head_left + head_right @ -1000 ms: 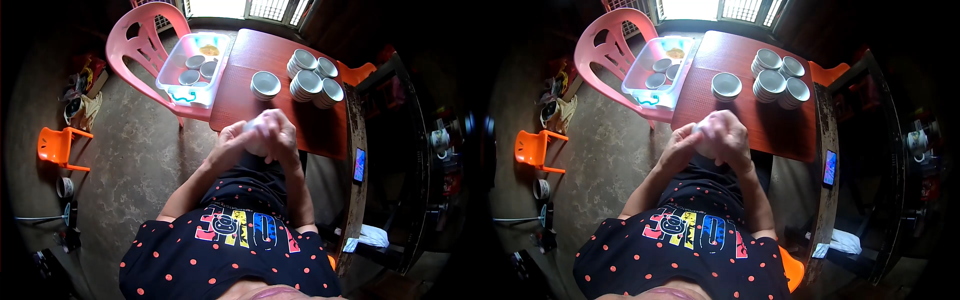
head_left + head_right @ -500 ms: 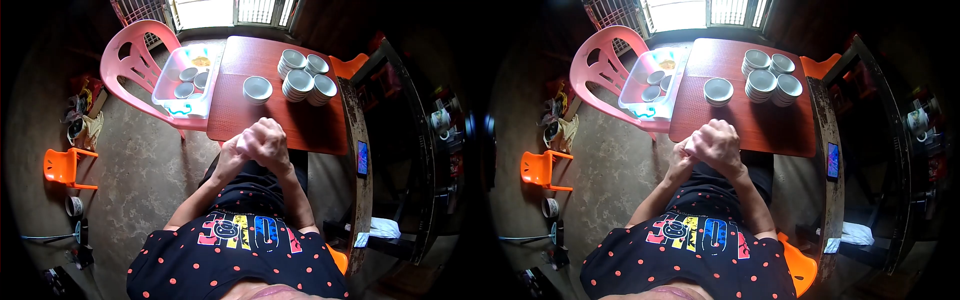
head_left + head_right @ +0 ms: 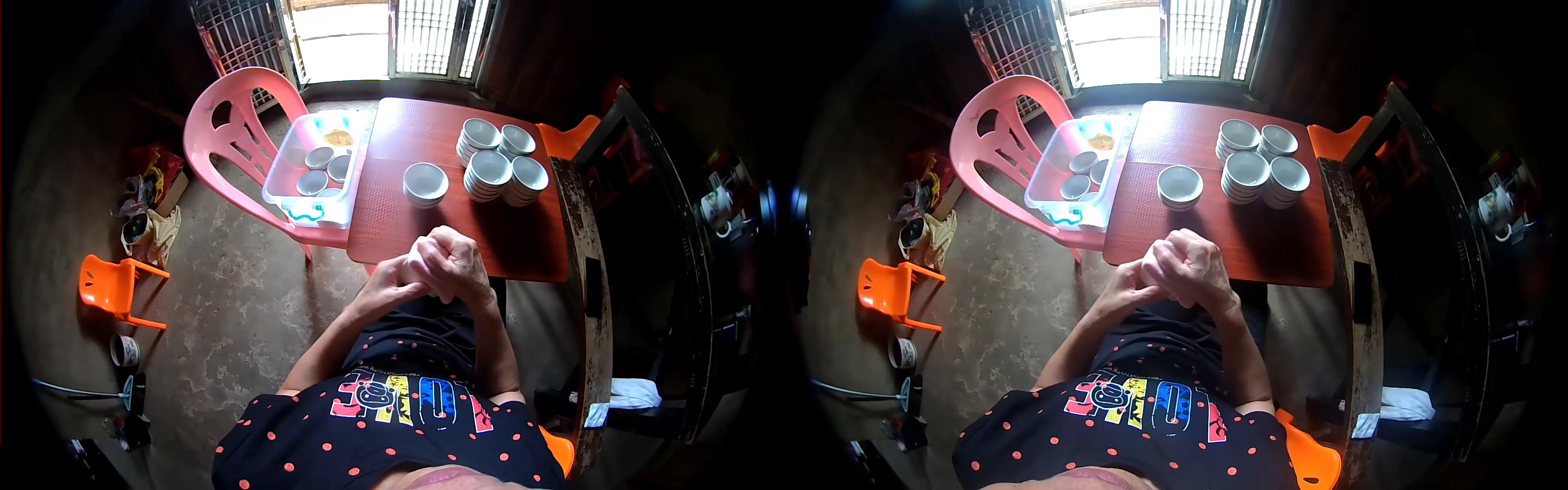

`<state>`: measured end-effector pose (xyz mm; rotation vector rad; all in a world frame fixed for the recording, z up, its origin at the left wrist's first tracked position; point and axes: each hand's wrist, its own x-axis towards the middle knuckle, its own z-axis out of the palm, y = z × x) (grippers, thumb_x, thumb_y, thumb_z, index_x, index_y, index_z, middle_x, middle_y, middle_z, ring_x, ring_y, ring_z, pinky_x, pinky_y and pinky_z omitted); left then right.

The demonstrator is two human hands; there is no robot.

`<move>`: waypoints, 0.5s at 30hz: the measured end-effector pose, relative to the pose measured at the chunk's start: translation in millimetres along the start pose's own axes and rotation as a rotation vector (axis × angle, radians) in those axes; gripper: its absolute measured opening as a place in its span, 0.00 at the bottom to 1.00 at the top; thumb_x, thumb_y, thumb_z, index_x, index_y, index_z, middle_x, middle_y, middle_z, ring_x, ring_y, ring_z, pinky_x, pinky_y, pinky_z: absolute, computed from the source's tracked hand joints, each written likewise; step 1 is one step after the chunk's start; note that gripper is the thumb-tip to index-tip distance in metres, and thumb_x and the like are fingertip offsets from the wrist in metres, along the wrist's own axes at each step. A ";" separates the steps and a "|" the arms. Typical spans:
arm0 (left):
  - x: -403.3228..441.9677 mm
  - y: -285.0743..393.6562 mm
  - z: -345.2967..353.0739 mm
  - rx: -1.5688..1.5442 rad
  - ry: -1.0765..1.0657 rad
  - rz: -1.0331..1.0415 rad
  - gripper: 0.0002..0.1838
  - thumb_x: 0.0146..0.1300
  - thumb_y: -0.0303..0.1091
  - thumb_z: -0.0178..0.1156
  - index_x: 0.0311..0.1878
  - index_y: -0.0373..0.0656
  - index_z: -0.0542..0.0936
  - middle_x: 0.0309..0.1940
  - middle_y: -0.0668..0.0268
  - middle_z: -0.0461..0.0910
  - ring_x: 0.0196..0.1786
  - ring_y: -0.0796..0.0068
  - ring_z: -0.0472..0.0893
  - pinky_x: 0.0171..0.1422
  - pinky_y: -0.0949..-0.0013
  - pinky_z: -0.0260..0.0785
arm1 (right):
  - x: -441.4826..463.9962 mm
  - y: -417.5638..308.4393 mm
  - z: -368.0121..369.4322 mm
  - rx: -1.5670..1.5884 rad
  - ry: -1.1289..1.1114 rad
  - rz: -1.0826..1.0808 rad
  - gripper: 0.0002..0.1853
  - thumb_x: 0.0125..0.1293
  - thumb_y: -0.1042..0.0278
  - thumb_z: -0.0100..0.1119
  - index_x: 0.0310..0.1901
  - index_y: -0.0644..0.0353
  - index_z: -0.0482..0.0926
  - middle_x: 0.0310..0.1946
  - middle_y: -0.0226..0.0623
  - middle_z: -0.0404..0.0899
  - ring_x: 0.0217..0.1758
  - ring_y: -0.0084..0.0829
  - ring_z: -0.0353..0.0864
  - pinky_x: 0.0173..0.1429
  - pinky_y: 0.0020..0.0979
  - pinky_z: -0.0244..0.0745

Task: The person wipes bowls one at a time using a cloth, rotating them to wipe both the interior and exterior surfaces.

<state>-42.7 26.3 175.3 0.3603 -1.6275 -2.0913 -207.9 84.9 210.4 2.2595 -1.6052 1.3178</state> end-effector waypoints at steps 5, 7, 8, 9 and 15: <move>0.4 -1.8 0.3 -0.069 0.097 -0.027 0.25 0.58 0.34 0.69 0.55 0.34 0.74 0.44 0.64 0.80 0.46 0.77 0.79 0.54 0.72 0.72 | -30.3 7.0 30.2 0.653 0.247 0.554 0.15 0.67 0.59 0.51 0.35 0.64 0.76 0.26 0.36 0.74 0.27 0.27 0.76 0.33 0.30 0.73; 2.4 -6.1 3.4 -0.102 0.110 -0.002 0.24 0.60 0.38 0.67 0.54 0.33 0.74 0.44 0.64 0.80 0.48 0.77 0.78 0.55 0.72 0.71 | -31.3 3.7 33.2 0.617 0.301 0.739 0.18 0.70 0.58 0.45 0.35 0.65 0.77 0.28 0.33 0.75 0.31 0.22 0.78 0.36 0.29 0.74; 2.6 -8.5 2.7 -0.107 0.099 -0.020 0.25 0.59 0.37 0.67 0.54 0.33 0.74 0.44 0.64 0.80 0.47 0.77 0.78 0.55 0.71 0.71 | -32.4 4.2 27.2 0.769 0.245 0.849 0.17 0.70 0.58 0.46 0.36 0.65 0.77 0.28 0.34 0.76 0.31 0.24 0.78 0.36 0.31 0.75; 3.2 -11.2 3.3 -0.116 0.079 -0.043 0.25 0.59 0.37 0.68 0.54 0.33 0.74 0.43 0.64 0.80 0.47 0.76 0.78 0.55 0.71 0.71 | -19.0 -4.6 12.8 0.919 0.198 0.960 0.17 0.69 0.58 0.47 0.36 0.65 0.78 0.28 0.35 0.76 0.30 0.26 0.79 0.37 0.32 0.76; 2.3 -27.4 -16.3 -0.423 -0.002 0.084 0.25 0.62 0.36 0.61 0.60 0.35 0.69 0.49 0.63 0.77 0.53 0.71 0.78 0.59 0.67 0.71 | -5.2 -0.7 23.8 0.065 0.136 0.130 0.15 0.54 0.57 0.65 0.40 0.57 0.80 0.41 0.38 0.80 0.45 0.46 0.80 0.49 0.43 0.77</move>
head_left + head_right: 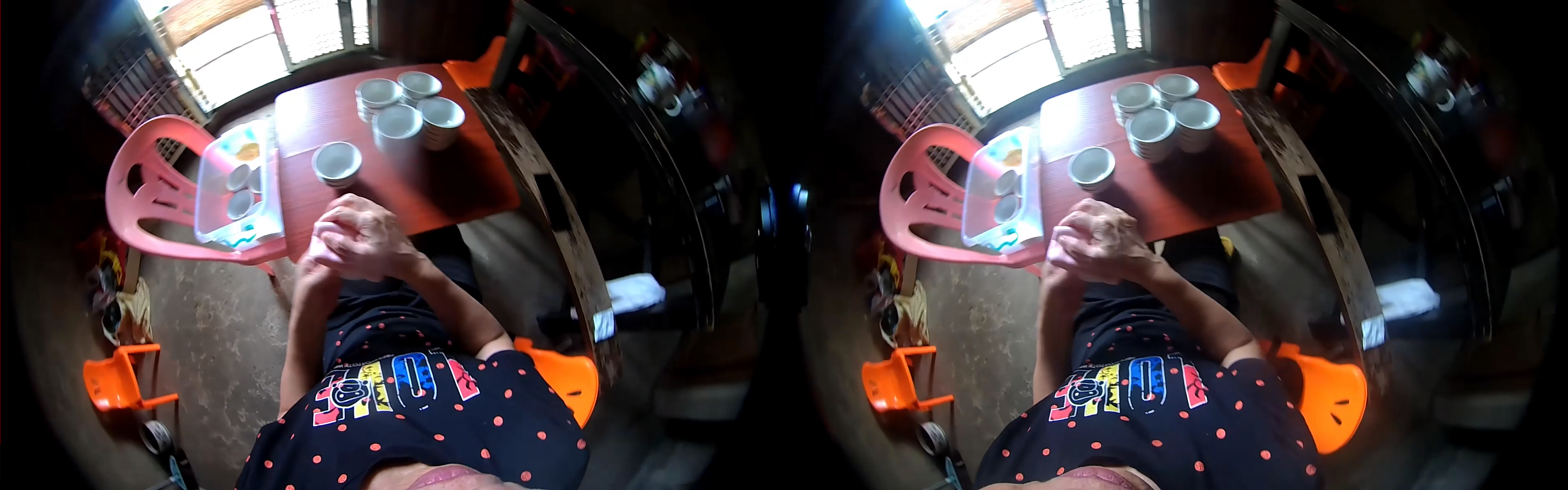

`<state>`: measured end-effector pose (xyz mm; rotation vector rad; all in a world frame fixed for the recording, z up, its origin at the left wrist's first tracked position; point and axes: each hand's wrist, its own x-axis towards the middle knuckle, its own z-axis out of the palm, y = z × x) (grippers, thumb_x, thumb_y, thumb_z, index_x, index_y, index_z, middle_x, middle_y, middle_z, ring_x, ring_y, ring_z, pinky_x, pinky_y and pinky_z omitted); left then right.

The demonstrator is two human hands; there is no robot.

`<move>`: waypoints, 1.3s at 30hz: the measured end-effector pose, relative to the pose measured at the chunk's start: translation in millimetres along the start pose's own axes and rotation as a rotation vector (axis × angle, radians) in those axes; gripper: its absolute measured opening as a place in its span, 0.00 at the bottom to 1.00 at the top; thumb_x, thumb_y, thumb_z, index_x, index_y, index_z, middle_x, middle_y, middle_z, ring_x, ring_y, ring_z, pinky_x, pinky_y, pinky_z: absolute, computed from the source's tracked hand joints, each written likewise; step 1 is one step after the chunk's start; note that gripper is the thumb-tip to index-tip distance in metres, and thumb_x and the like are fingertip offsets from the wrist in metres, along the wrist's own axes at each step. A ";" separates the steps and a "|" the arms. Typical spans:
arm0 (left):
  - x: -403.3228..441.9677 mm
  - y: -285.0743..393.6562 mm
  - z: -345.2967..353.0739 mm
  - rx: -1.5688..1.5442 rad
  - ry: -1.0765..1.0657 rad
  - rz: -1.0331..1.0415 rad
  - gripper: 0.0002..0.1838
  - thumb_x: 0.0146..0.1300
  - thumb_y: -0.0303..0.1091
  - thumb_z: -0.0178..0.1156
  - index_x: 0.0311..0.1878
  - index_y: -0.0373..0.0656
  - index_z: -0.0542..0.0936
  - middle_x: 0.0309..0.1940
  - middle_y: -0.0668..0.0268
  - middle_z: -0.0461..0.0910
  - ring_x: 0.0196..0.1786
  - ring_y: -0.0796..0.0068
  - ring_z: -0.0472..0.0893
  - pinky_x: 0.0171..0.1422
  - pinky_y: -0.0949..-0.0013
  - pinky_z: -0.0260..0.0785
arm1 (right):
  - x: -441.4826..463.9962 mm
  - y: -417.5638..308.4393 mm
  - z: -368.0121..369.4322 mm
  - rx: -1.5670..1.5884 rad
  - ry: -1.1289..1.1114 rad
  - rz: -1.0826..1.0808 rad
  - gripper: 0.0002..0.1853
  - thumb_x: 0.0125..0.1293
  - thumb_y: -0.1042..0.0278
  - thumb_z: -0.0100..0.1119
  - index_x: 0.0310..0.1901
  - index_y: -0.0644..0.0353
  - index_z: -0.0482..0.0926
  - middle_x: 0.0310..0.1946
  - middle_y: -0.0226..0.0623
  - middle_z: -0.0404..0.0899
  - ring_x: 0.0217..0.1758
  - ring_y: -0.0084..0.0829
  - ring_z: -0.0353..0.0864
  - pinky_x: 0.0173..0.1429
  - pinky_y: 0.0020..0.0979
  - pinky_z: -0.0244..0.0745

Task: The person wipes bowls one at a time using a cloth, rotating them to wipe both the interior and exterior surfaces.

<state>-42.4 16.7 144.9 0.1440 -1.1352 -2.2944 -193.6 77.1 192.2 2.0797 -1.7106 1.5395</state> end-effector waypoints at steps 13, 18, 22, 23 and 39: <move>-9.0 -14.3 -17.9 -0.523 0.074 -0.094 0.24 0.64 0.34 0.59 0.62 0.38 0.68 0.57 0.58 0.74 0.57 0.63 0.77 0.61 0.61 0.73 | 8.8 -7.3 -21.1 -0.143 -0.121 -0.216 0.12 0.56 0.63 0.61 0.38 0.62 0.80 0.43 0.38 0.80 0.49 0.40 0.80 0.48 0.39 0.77; -4.1 -1.2 3.0 -0.349 0.220 -0.094 0.26 0.63 0.34 0.62 0.61 0.35 0.68 0.54 0.57 0.76 0.56 0.65 0.78 0.62 0.62 0.73 | -5.7 -11.5 7.2 0.442 0.302 0.436 0.17 0.63 0.55 0.59 0.42 0.61 0.80 0.42 0.42 0.80 0.49 0.40 0.80 0.51 0.39 0.77; 0.4 3.2 16.8 -0.079 0.205 0.029 0.23 0.63 0.32 0.62 0.58 0.31 0.70 0.49 0.58 0.79 0.50 0.68 0.81 0.57 0.65 0.74 | -21.6 -1.4 30.0 0.088 0.452 0.052 0.15 0.61 0.68 0.60 0.48 0.61 0.73 0.47 0.51 0.75 0.50 0.51 0.76 0.50 0.47 0.75; -0.5 5.9 16.5 -0.011 0.174 0.018 0.22 0.63 0.32 0.62 0.57 0.32 0.71 0.48 0.59 0.79 0.49 0.70 0.80 0.56 0.67 0.73 | -17.0 1.3 22.1 0.063 0.394 -0.068 0.13 0.60 0.67 0.60 0.46 0.60 0.74 0.47 0.49 0.75 0.50 0.50 0.75 0.51 0.47 0.75; -6.4 24.5 44.2 0.586 -0.064 -0.058 0.17 0.60 0.30 0.65 0.50 0.34 0.77 0.40 0.66 0.81 0.44 0.80 0.78 0.51 0.73 0.71 | -23.3 -6.8 -13.4 1.123 0.151 0.762 0.18 0.71 0.57 0.46 0.49 0.64 0.73 0.39 0.34 0.75 0.40 0.24 0.75 0.44 0.27 0.73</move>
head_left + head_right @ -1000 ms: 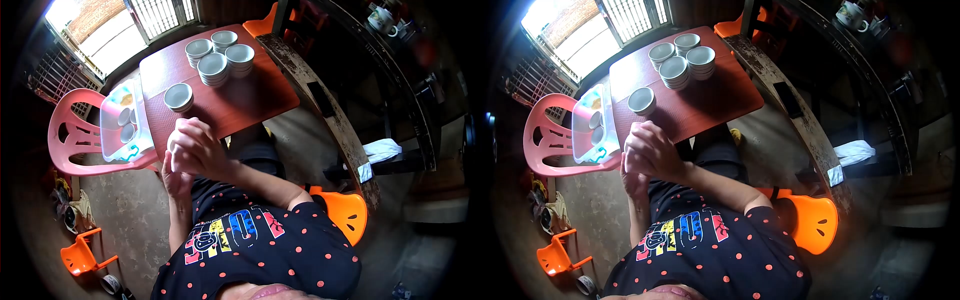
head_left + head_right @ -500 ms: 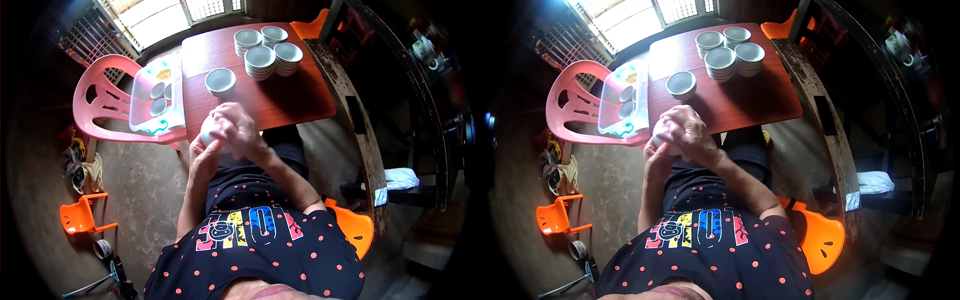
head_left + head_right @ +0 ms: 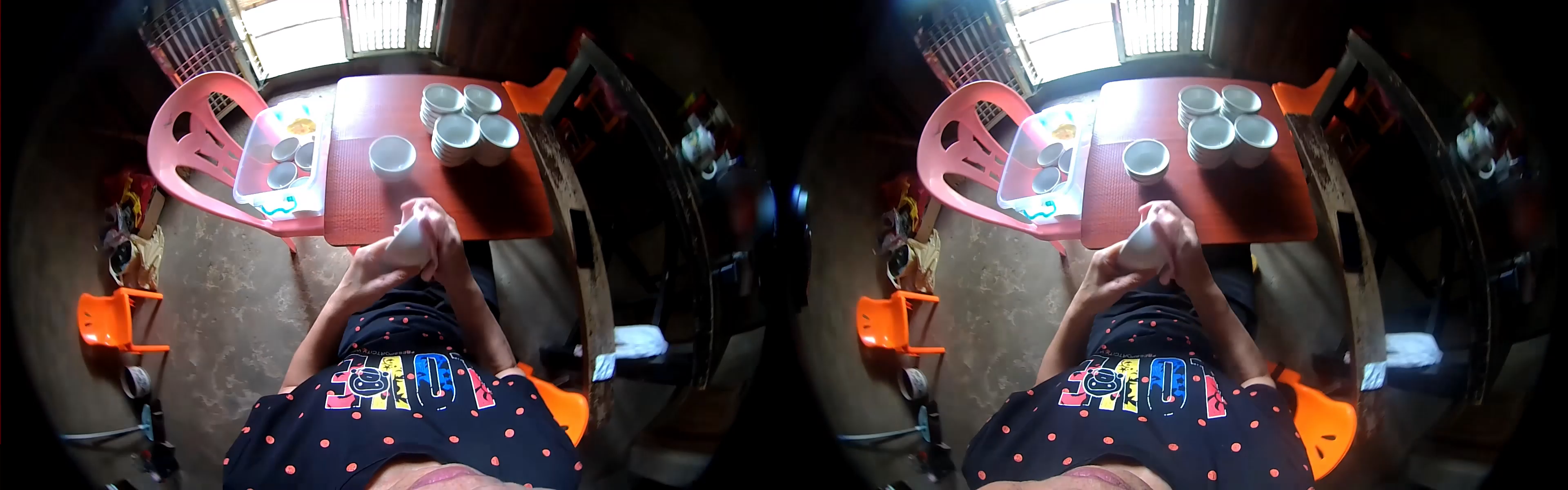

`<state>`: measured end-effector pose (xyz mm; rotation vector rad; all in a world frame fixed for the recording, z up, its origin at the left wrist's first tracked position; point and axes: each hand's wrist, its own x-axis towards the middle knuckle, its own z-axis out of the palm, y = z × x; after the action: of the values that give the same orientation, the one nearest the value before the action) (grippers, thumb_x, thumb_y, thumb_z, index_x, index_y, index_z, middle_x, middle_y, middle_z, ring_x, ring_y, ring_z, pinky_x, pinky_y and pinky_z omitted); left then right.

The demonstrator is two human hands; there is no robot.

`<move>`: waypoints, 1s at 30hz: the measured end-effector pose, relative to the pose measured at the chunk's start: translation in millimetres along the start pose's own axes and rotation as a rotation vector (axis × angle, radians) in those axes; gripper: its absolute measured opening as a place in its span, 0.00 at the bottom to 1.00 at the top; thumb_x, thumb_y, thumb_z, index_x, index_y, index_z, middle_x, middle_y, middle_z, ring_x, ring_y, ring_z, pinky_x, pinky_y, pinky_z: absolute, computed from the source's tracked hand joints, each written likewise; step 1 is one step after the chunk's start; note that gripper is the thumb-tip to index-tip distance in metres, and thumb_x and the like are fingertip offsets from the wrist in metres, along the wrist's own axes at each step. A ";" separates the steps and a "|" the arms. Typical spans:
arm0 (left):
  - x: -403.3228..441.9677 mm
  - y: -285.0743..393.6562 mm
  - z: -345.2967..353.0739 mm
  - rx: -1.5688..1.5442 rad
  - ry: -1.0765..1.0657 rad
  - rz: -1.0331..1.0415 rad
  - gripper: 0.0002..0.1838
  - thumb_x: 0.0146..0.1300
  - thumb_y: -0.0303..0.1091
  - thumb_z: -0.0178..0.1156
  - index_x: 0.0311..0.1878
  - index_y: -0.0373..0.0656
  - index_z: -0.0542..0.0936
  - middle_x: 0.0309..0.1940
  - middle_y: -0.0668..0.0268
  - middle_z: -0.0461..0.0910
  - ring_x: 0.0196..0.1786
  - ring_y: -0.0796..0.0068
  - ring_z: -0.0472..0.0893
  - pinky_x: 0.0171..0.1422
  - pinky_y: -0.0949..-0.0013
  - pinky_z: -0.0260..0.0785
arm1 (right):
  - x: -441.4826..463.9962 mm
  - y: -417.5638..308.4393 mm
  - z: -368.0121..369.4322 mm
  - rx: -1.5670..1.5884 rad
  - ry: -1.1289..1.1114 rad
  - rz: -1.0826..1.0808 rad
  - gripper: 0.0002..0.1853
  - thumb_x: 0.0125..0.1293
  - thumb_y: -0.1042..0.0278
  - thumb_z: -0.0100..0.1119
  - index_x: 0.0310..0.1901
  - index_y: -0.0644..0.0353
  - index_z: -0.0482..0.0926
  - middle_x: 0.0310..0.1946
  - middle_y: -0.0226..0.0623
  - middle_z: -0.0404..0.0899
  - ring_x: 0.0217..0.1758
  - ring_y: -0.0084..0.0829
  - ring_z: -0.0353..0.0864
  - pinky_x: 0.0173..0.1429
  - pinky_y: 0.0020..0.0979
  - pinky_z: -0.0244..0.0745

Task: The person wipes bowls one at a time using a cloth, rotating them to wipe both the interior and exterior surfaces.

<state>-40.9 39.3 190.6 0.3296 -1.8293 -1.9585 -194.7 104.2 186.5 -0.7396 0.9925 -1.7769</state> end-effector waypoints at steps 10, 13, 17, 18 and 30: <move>-3.5 18.1 -1.2 0.000 -0.074 0.121 0.20 0.58 0.27 0.67 0.53 0.34 0.76 0.42 0.67 0.81 0.45 0.81 0.77 0.54 0.73 0.71 | -1.3 37.2 -10.1 -0.007 -0.089 -0.331 0.19 0.70 0.50 0.47 0.39 0.62 0.72 0.32 0.33 0.71 0.34 0.26 0.71 0.43 0.28 0.70; -4.9 21.3 5.2 0.157 -0.067 0.177 0.20 0.55 0.25 0.68 0.52 0.35 0.77 0.39 0.65 0.82 0.45 0.82 0.77 0.54 0.71 0.71 | 0.5 25.5 -14.7 0.188 -0.257 -0.282 0.13 0.70 0.59 0.49 0.44 0.62 0.72 0.37 0.35 0.74 0.37 0.27 0.73 0.44 0.30 0.73; -4.2 33.7 -3.9 -0.250 -0.227 -0.021 0.19 0.54 0.26 0.69 0.48 0.30 0.78 0.42 0.64 0.82 0.45 0.78 0.80 0.53 0.73 0.73 | -8.0 -59.4 30.1 -0.849 -0.125 -0.081 0.12 0.65 0.62 0.56 0.37 0.64 0.78 0.29 0.35 0.76 0.27 0.29 0.79 0.32 0.31 0.75; -6.4 24.7 -4.1 -0.532 -0.248 -0.032 0.18 0.54 0.26 0.69 0.47 0.31 0.78 0.43 0.60 0.82 0.45 0.76 0.81 0.52 0.73 0.74 | -6.5 -66.6 36.4 -1.142 -0.317 -0.427 0.10 0.62 0.65 0.58 0.37 0.64 0.78 0.29 0.37 0.77 0.28 0.33 0.80 0.32 0.32 0.75; -11.8 38.9 1.2 -0.432 -0.200 0.021 0.18 0.55 0.24 0.64 0.50 0.31 0.78 0.42 0.61 0.83 0.47 0.75 0.81 0.58 0.71 0.70 | -6.7 -85.6 51.5 -1.104 -0.337 -0.114 0.11 0.64 0.63 0.54 0.42 0.58 0.81 0.36 0.42 0.80 0.36 0.36 0.82 0.44 0.33 0.77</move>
<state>-25.2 44.6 227.7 -0.0225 -1.4524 -2.3697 -187.4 114.6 285.8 -1.7174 1.6945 -1.0088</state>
